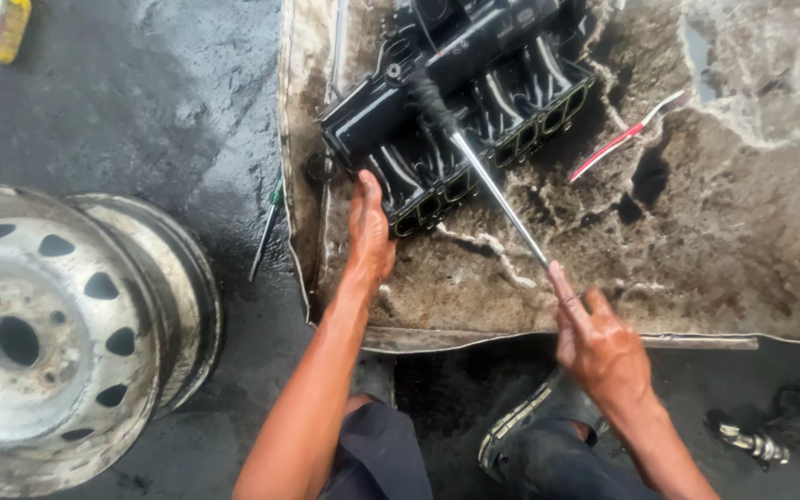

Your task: The person cleans a black engine component in a tray of dark fluid, first using their hands and then scrubbing various surfaces and holes with a toothbrush.

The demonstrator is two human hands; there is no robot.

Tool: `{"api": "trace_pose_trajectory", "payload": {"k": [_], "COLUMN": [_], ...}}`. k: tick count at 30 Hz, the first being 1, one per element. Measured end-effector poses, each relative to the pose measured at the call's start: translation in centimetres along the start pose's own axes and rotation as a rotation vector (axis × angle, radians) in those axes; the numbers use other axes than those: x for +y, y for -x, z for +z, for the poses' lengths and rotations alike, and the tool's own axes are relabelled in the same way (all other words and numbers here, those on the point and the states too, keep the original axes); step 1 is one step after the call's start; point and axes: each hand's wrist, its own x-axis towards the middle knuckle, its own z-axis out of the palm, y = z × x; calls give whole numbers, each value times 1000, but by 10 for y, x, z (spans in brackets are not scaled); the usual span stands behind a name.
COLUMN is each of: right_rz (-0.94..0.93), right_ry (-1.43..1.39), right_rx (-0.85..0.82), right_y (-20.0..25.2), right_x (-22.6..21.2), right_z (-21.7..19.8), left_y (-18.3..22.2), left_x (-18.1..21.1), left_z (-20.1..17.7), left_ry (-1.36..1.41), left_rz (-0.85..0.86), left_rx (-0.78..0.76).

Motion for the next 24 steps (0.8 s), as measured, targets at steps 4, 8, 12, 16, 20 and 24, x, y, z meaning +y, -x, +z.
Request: {"api": "trace_pose_trajectory", "payload": {"k": [4, 8, 12, 16, 20, 24], "right_rz": [-188, -173, -21, 16, -98, -89], "right_ry": [-31, 66, 110, 81, 15, 185], "right_rx": [55, -84, 81, 82, 101, 60], "right_y": [9, 12, 11, 1, 3, -4], "right_x": [-8, 2, 21, 30, 2, 11], "right_z": [5, 12, 1, -9, 9, 4], "left_y": [-1, -4, -13, -14, 2, 7], "left_x": [-1, -1, -15, -16, 3, 7], "left_z": [-1, -1, -6, -5, 0, 3], "left_ry": [27, 25, 67, 94, 8, 25], "left_rz": [-7, -67, 129, 140, -27, 25], "left_rx": [0, 37, -28, -51, 32, 10]}}
